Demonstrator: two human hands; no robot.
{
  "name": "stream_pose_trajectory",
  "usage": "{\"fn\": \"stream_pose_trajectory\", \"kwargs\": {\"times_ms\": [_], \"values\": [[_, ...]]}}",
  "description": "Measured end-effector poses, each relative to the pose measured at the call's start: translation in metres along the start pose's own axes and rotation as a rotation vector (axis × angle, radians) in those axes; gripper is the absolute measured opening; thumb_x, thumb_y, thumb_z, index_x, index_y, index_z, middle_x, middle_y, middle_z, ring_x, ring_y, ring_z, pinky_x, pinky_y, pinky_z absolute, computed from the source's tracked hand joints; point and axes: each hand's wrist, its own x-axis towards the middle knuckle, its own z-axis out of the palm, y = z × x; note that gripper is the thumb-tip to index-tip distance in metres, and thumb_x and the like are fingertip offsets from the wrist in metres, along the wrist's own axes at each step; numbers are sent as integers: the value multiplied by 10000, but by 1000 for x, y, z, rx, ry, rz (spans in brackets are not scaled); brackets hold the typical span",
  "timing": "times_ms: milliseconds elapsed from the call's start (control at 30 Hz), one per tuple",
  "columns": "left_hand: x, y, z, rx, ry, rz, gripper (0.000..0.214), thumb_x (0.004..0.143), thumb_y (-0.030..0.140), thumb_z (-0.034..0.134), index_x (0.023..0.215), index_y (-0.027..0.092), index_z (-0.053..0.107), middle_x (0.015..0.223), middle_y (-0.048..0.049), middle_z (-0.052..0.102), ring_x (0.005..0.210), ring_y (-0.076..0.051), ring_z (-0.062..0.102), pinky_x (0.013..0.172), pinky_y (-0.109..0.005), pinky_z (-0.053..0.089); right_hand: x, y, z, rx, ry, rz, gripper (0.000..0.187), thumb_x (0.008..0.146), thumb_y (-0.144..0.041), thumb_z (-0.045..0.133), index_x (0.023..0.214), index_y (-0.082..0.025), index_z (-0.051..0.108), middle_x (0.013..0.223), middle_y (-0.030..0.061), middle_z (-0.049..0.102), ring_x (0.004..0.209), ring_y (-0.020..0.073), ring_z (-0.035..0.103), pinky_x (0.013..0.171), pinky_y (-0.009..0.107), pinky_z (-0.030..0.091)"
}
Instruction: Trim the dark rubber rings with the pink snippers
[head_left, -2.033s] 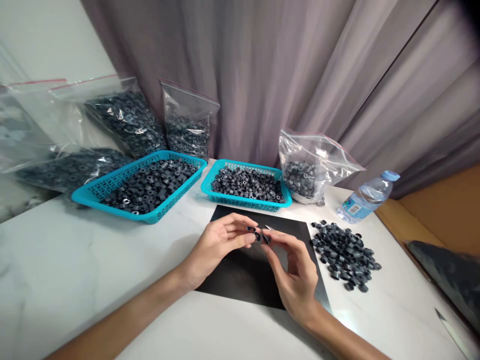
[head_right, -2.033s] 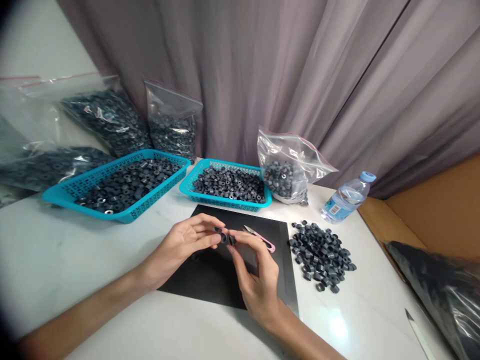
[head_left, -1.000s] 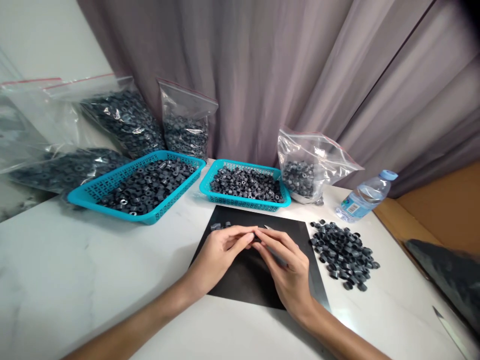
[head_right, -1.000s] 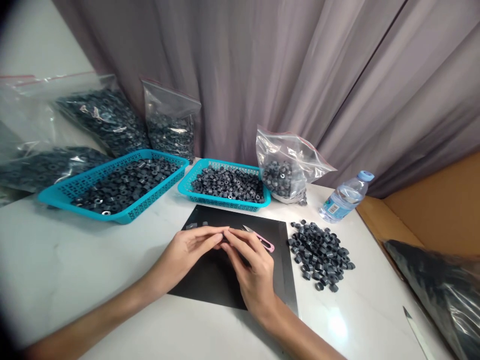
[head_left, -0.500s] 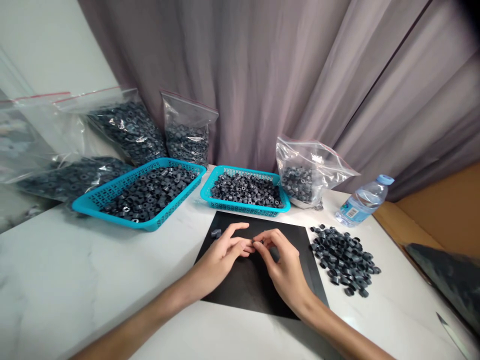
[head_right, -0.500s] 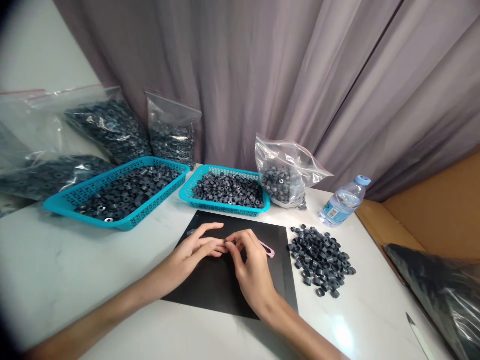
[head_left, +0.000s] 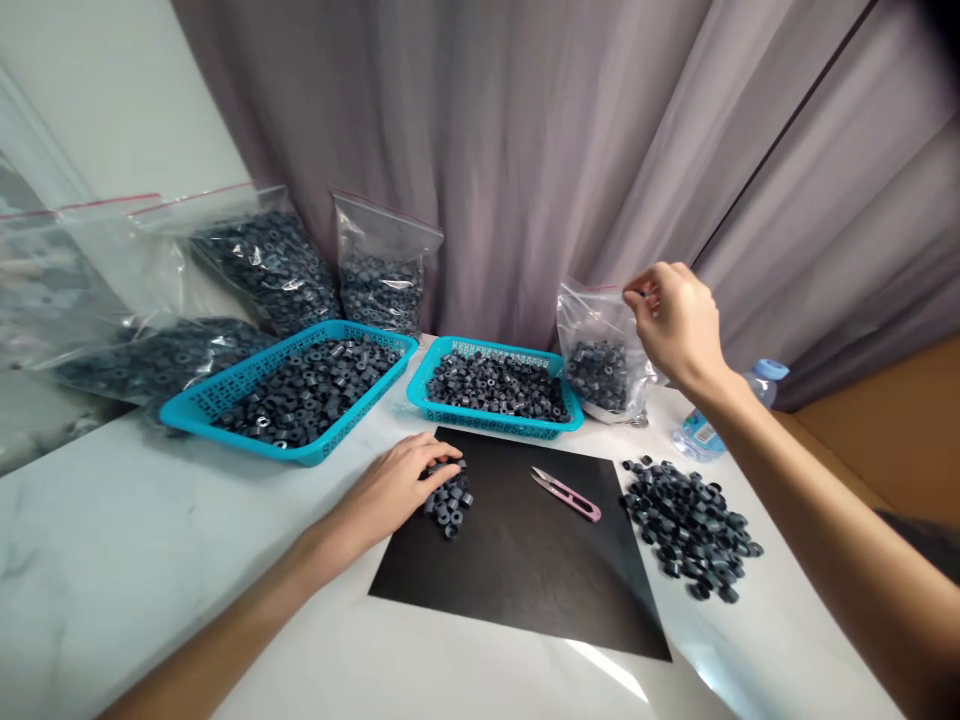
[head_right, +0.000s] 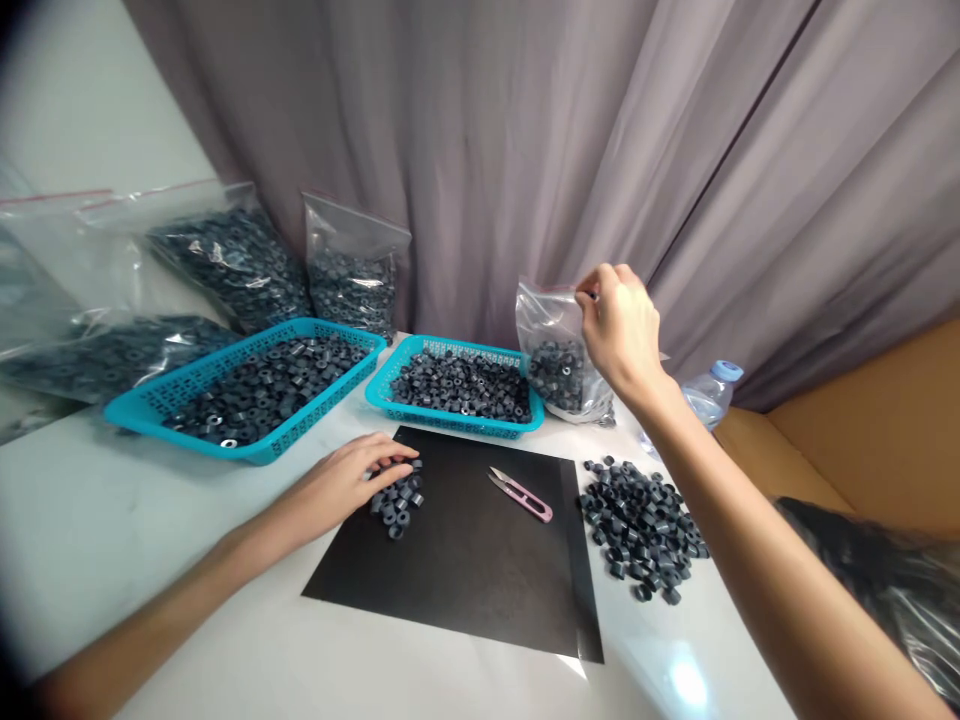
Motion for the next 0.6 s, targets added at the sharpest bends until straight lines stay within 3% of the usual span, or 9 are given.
{"fn": "stream_pose_trajectory", "kwargs": {"times_ms": [133,300,400,500,567,600], "values": [[1,-3,7,-81,-11,5,270,840,455,616,951,269,776,938,-42,668,867,-224,611,779,-303,480,4,5,6,-159,-232,-27,155,852,-252,603,915,-180,724,896,98,704,724,211,622,601,317,410],[6,-4,11,-199,-24,5,234,810,446,660,858,246,773,879,-39,669,795,-196,607,723,-285,481,0,2,0,-266,-293,23,262,901,-382,591,857,-172,743,753,111,696,657,227,625,593,341,406],[7,-4,14,-292,-61,7,222,806,415,678,881,224,764,922,-45,692,819,-190,638,780,-299,505,-9,-11,-9,-216,-139,22,312,955,-404,518,898,-175,723,795,112,689,700,234,633,621,357,420],[8,-4,19,-394,-100,13,216,810,380,689,919,205,752,976,-59,711,867,-199,674,835,-322,531,-35,-38,-15,-5,216,-19,277,1007,-333,434,1093,-215,670,1020,110,674,828,208,634,730,362,454],[8,-4,23,-453,-106,18,224,816,365,692,955,196,740,1003,-67,719,908,-209,684,860,-335,540,-65,-60,-14,203,258,-102,206,984,-297,492,1070,-216,660,995,80,640,753,168,606,743,337,480],[8,-3,24,-478,-104,22,232,819,361,693,972,192,732,1010,-70,723,929,-213,684,875,-340,540,-82,-72,-11,323,163,-113,179,972,-279,516,1071,-221,654,991,64,622,748,157,602,755,328,499]]}}
